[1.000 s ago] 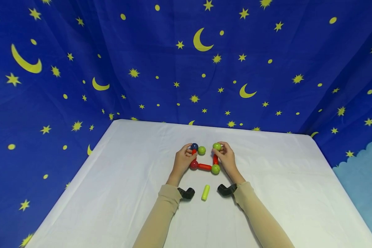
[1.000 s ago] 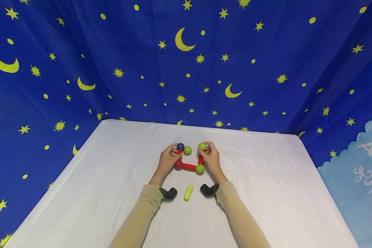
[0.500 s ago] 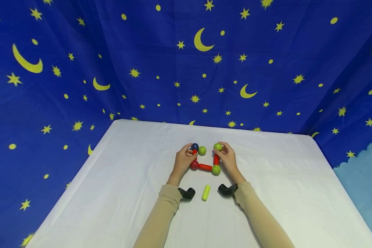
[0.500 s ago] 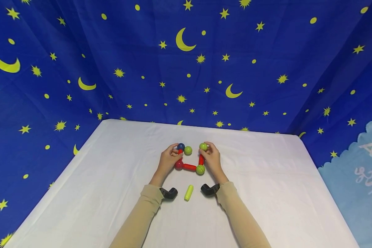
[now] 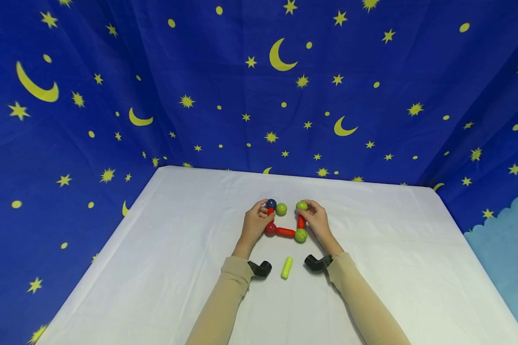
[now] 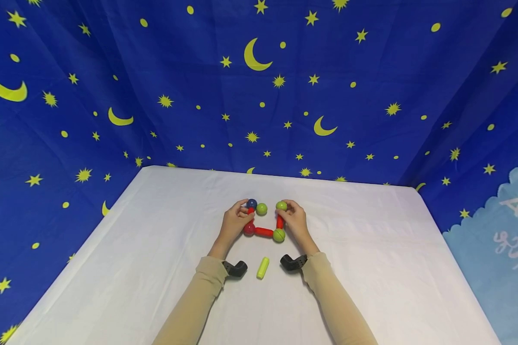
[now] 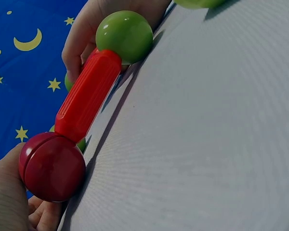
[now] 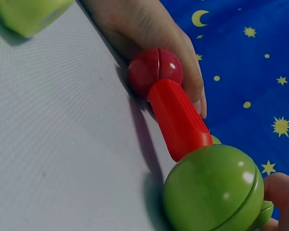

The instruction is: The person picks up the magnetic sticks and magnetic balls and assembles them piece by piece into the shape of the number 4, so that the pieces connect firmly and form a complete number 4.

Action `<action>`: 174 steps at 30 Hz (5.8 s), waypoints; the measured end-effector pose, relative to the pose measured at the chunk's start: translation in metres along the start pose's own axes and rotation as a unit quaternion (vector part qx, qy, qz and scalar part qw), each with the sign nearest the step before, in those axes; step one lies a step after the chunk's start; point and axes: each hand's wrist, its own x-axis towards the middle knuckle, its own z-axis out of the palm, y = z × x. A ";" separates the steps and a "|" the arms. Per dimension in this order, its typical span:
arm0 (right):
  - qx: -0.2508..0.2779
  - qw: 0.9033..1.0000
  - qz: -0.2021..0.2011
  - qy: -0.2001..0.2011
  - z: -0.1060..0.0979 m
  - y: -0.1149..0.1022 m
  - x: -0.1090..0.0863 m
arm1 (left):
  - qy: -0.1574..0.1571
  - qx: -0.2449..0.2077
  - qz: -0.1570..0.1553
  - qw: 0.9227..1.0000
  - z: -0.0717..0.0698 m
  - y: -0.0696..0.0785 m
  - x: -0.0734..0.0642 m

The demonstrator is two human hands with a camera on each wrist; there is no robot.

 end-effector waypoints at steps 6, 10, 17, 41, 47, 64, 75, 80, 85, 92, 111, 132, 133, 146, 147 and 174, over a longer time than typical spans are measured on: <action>0.005 1.000 0.010 0.001 0.000 0.001 0.000 | -0.002 0.005 -0.004 1.000 0.000 0.001 0.000; -0.001 1.000 0.011 0.002 0.000 0.001 0.001 | -0.001 0.006 -0.003 1.000 0.000 0.001 0.000; -0.006 1.000 0.013 0.006 0.001 0.001 0.003 | -0.001 0.009 -0.002 1.000 0.001 -0.002 0.002; -0.028 0.999 -0.015 0.030 0.002 0.002 -0.003 | -0.006 0.008 -0.001 1.000 -0.001 -0.002 0.002; 0.004 0.999 -0.004 0.046 0.000 0.003 -0.010 | -0.004 0.010 0.003 1.000 0.000 -0.003 0.001; 0.029 0.997 -0.011 0.078 -0.008 -0.030 -0.052 | -0.007 0.001 0.003 1.000 -0.002 -0.001 -0.001; 0.035 0.993 -0.053 0.100 -0.013 -0.029 -0.071 | -0.010 -0.009 -0.005 1.000 0.000 0.000 -0.002; 0.039 0.991 -0.062 0.111 -0.012 -0.032 -0.082 | -0.009 -0.009 -0.004 1.000 0.000 0.000 -0.002; 0.041 0.990 -0.071 0.115 -0.009 -0.035 -0.095 | -0.006 -0.005 -0.004 1.000 -0.001 0.000 -0.001; 0.048 0.991 -0.064 0.109 -0.005 -0.038 -0.111 | -0.001 -0.001 0.003 1.000 -0.002 -0.002 0.001; -0.022 0.994 -0.103 -0.006 0.012 -0.023 -0.140 | -0.002 -0.014 0.001 1.000 0.000 -0.002 -0.002; -0.138 0.975 -0.128 -0.116 0.015 -0.009 -0.143 | -0.002 -0.015 0.000 1.000 0.000 -0.003 -0.002; -0.136 0.975 -0.131 -0.117 0.015 -0.009 -0.143 | -0.002 -0.017 -0.001 1.000 0.000 -0.003 -0.002; -0.139 0.969 -0.173 -0.107 0.015 -0.006 -0.144 | -0.002 -0.028 0.011 1.000 0.000 -0.004 -0.003; -0.143 0.969 -0.170 -0.108 0.014 -0.006 -0.144 | -0.002 -0.030 0.017 0.999 0.000 -0.005 -0.003; -0.104 0.960 -0.247 -0.084 0.000 -0.044 -0.143 | -0.002 -0.007 -0.003 1.000 0.001 0.004 -0.001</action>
